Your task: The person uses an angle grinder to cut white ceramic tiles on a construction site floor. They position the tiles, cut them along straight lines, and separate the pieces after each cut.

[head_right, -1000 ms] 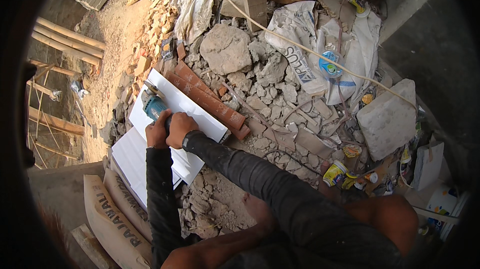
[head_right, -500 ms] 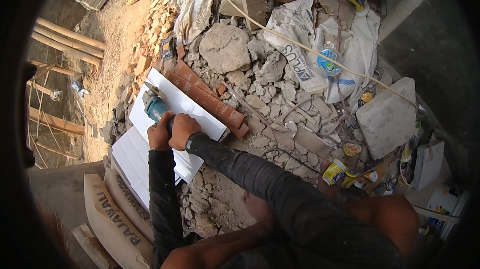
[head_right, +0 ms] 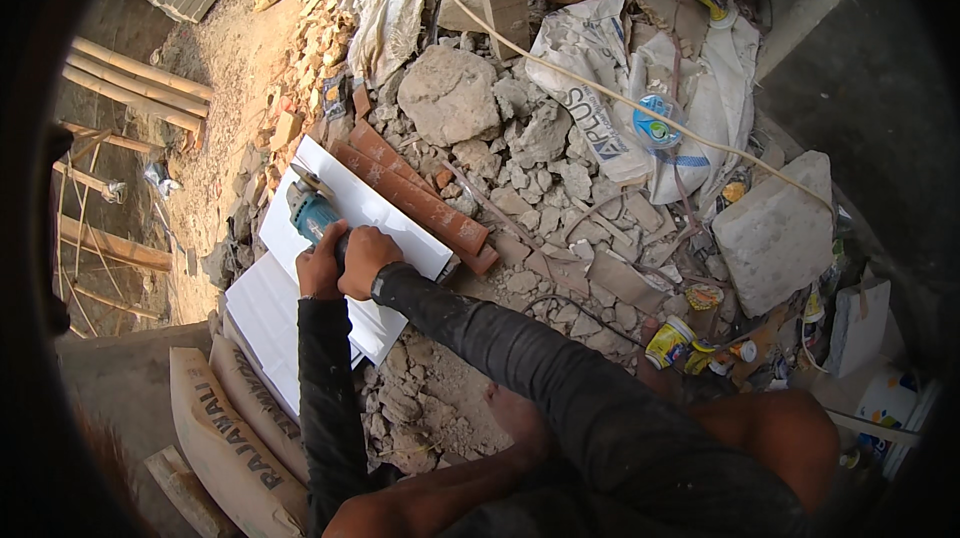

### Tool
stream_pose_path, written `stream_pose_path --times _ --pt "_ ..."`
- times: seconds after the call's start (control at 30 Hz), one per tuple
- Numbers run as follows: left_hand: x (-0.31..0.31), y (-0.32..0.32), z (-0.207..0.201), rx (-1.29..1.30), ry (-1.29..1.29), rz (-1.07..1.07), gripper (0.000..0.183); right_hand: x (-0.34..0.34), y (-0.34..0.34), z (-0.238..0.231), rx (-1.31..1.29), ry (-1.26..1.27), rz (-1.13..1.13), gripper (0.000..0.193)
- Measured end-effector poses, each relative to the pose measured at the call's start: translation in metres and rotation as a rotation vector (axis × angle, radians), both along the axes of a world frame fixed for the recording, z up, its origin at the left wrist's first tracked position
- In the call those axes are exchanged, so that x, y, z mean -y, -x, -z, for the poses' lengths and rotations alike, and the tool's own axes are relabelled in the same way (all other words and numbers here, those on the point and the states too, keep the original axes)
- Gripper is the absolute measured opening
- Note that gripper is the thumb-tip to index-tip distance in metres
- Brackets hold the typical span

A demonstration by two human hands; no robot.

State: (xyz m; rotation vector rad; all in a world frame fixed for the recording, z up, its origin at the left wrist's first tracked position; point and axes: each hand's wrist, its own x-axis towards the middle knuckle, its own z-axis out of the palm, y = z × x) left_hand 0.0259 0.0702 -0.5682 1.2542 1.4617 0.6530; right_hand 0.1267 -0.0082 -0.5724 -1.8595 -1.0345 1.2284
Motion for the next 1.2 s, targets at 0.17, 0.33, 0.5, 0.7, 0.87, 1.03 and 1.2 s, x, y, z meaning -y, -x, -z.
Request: stream_pose_path --times 0.17,0.33,0.5,0.7,0.87,1.03,1.2 --pt "0.007 -0.001 -0.001 -0.023 -0.002 0.006 0.037 0.006 0.000 0.002 -0.011 0.001 0.002 0.061" --pt "0.011 -0.001 0.002 -0.003 -0.007 0.004 0.037 0.011 0.002 0.002 0.010 0.001 0.012 0.060" --pt "0.010 0.000 0.001 0.014 0.013 0.008 0.036 0.011 0.001 0.001 -0.003 -0.001 0.020 0.059" --pt "0.011 -0.001 -0.001 0.017 0.009 0.007 0.038 0.009 0.001 0.001 0.000 0.005 0.014 0.058" --pt "0.016 -0.002 -0.003 -0.009 0.016 0.006 0.038 0.014 0.001 0.003 -0.002 0.005 0.008 0.061" --pt "0.019 -0.001 -0.001 -0.002 0.020 0.007 0.039 0.017 0.000 0.002 -0.001 0.025 -0.014 0.063" --pt "0.021 0.000 0.002 -0.011 0.020 -0.004 0.040 0.021 0.001 0.002 0.012 0.005 -0.013 0.063"
